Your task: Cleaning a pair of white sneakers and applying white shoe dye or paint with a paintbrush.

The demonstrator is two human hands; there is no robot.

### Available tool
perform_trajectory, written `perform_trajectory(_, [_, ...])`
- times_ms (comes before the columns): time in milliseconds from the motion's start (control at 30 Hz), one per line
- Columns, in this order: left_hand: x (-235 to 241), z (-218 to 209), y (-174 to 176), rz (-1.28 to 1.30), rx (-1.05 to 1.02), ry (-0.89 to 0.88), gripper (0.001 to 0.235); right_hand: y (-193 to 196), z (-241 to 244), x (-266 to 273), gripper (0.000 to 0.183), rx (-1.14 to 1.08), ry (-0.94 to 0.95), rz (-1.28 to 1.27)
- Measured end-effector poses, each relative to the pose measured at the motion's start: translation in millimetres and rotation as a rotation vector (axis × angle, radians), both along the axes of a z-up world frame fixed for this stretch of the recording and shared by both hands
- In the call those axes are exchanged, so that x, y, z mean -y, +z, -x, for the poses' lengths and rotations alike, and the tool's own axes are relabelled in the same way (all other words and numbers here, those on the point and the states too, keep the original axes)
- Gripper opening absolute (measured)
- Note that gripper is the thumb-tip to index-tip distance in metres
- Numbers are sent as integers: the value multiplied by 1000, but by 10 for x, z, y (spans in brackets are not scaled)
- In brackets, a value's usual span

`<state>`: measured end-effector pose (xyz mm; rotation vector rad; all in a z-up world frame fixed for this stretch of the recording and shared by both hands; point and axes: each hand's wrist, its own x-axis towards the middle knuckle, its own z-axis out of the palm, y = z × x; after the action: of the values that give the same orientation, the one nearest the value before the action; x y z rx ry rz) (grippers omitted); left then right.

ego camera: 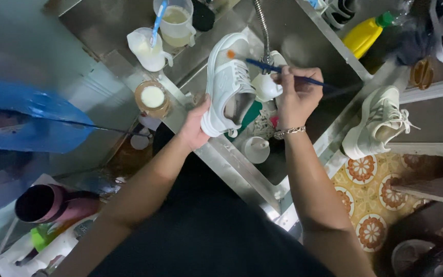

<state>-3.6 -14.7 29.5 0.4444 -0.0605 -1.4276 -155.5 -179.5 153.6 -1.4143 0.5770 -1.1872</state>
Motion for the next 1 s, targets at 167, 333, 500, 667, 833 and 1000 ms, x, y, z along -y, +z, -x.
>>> perform_trajectory(167, [12, 8, -69, -17, -29, -12, 50, -54, 18, -13, 21, 87, -6, 7])
perform_trajectory(333, [15, 15, -109, -35, -38, 1, 48, -91, 44, 83, 20, 15, -70, 6])
perform_trajectory(500, [10, -10, -106, -29, -60, -1, 47, -87, 40, 56, 21, 82, -20, -19])
perform_trajectory(667, [59, -16, -100, -28, -179, 40, 48, -17, 158, 140, 22, 67, -295, -40])
perform_trajectory(833, [11, -24, 150, 26, -162, 6, 55, 52, 403, -50, 20, 236, -337, -50])
perform_trajectory(1000, [12, -41, 86, -93, -154, 24, 58, 120, 544, -523, 20, 272, -322, 68])
